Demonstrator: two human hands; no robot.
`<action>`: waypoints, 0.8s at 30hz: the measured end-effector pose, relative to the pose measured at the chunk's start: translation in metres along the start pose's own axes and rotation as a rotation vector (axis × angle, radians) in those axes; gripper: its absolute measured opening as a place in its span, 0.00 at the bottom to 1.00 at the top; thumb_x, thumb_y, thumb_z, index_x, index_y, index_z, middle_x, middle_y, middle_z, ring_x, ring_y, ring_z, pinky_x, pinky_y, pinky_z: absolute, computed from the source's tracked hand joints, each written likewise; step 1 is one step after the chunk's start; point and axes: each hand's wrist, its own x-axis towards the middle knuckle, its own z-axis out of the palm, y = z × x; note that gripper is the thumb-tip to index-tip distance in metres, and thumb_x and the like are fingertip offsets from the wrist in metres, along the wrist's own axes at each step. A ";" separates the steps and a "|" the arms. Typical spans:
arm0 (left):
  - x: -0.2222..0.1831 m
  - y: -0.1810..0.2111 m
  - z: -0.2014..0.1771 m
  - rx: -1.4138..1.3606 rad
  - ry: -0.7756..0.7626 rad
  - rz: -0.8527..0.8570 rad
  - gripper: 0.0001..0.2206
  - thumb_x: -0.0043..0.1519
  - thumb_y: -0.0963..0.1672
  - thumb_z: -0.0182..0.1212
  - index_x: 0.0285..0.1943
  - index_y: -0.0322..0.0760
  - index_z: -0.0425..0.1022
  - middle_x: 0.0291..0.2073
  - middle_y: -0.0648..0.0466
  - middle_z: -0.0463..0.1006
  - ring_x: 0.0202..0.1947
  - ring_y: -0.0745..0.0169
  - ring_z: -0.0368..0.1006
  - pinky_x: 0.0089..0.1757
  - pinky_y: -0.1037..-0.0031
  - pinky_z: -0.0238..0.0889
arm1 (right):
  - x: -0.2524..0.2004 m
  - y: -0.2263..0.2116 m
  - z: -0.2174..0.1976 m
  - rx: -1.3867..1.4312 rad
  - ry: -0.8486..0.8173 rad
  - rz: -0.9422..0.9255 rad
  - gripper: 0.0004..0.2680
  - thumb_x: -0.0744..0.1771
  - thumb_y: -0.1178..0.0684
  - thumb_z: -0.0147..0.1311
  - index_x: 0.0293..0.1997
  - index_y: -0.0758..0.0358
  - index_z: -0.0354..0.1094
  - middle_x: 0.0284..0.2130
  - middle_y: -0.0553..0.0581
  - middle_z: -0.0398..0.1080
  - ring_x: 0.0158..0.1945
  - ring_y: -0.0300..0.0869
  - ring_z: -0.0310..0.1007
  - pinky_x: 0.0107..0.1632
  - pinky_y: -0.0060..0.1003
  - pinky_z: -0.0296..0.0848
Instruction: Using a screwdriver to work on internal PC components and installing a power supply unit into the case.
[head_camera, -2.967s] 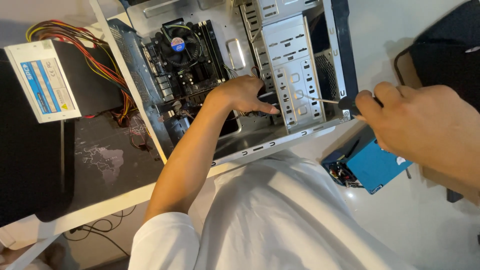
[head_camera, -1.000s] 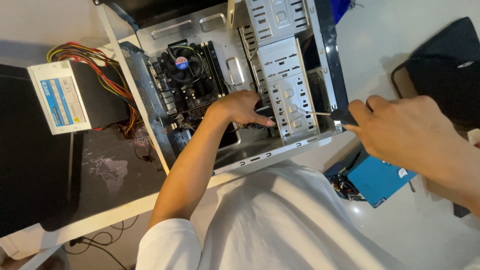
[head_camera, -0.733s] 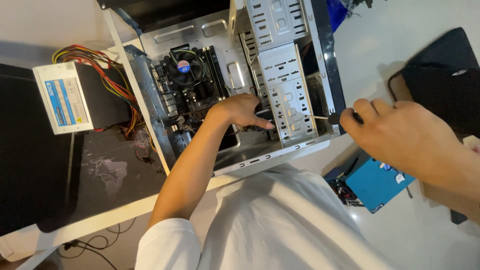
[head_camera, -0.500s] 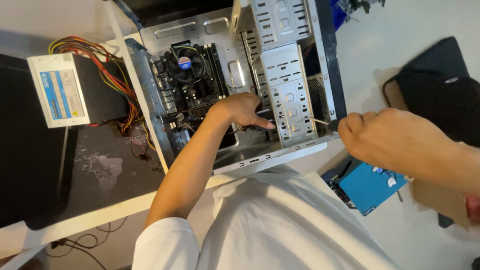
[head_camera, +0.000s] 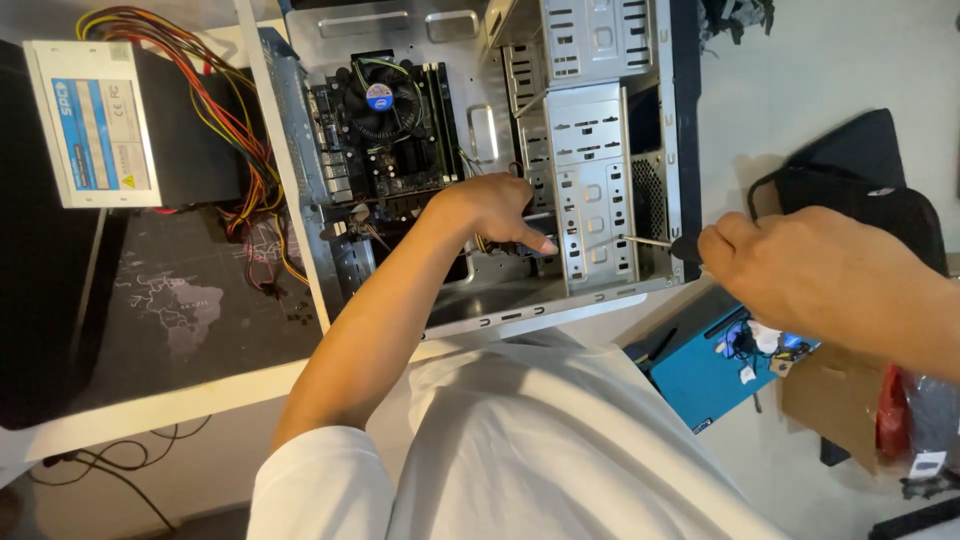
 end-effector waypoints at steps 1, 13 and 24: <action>0.000 -0.001 -0.001 0.001 0.000 0.001 0.43 0.59 0.62 0.59 0.77 0.35 0.54 0.74 0.48 0.58 0.70 0.47 0.58 0.59 0.59 0.63 | 0.002 0.001 -0.003 0.000 0.000 0.002 0.13 0.64 0.60 0.50 0.54 0.56 0.59 0.40 0.51 0.67 0.20 0.35 0.76 0.23 0.35 0.73; -0.007 0.002 -0.002 0.002 0.006 -0.027 0.40 0.59 0.62 0.59 0.73 0.37 0.60 0.70 0.49 0.64 0.66 0.48 0.64 0.54 0.61 0.65 | 0.003 -0.004 -0.003 0.087 0.035 0.060 0.07 0.65 0.60 0.48 0.44 0.53 0.63 0.34 0.49 0.70 0.22 0.38 0.79 0.23 0.35 0.73; -0.008 0.002 -0.002 -0.008 0.006 -0.017 0.42 0.59 0.62 0.58 0.76 0.37 0.56 0.74 0.49 0.60 0.69 0.48 0.60 0.58 0.60 0.62 | 0.007 -0.006 0.010 0.066 0.078 0.082 0.05 0.63 0.59 0.51 0.39 0.52 0.63 0.27 0.47 0.67 0.18 0.39 0.73 0.20 0.36 0.67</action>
